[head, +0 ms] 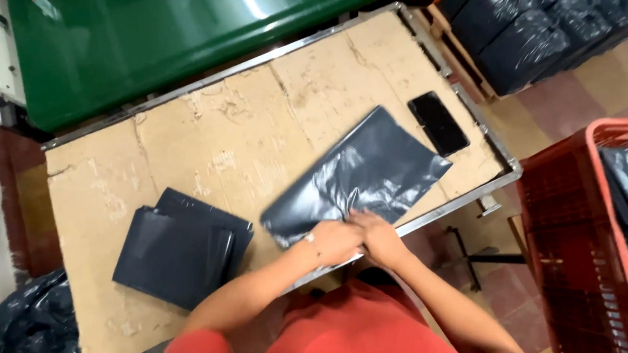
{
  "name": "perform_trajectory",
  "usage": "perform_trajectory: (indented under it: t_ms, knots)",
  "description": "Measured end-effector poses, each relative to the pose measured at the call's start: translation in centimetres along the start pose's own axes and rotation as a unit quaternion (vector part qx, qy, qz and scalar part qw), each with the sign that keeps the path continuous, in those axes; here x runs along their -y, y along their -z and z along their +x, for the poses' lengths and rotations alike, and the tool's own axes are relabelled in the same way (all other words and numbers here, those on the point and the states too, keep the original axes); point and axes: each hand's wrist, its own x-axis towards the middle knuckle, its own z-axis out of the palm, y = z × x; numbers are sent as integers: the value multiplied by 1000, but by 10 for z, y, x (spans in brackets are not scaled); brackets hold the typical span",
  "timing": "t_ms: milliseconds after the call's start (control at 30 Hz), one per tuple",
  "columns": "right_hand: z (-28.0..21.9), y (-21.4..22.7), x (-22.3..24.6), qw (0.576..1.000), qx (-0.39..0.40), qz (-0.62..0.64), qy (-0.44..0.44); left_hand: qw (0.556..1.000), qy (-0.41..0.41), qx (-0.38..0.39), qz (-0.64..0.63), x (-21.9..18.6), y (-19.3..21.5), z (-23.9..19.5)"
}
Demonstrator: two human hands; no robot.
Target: Folding plastic bags and stacking them into a crate at the end of a production line.
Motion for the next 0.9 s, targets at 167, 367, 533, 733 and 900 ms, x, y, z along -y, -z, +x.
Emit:
perform_trajectory:
  t_ms: [167, 367, 533, 733, 900]
  knots:
    - [-43, 62, -13, 887, -2, 414, -206, 897, 33, 41, -439, 57, 48, 95]
    - [-41, 71, -46, 549, -157, 619, -539, 530, 309, 49, -788, 208, -133, 144]
    - [-52, 69, -77, 543, -126, 610, -563, 856, 261, -123, -429, 128, -62, 94]
    - [-79, 35, -117, 600, -80, 546, -579, 893, 248, -346, -146, 90, -70, 83]
    - [-69, 75, -115, 759, 87, 343, -546, 883, 355, -305, -37, 75, -49, 73]
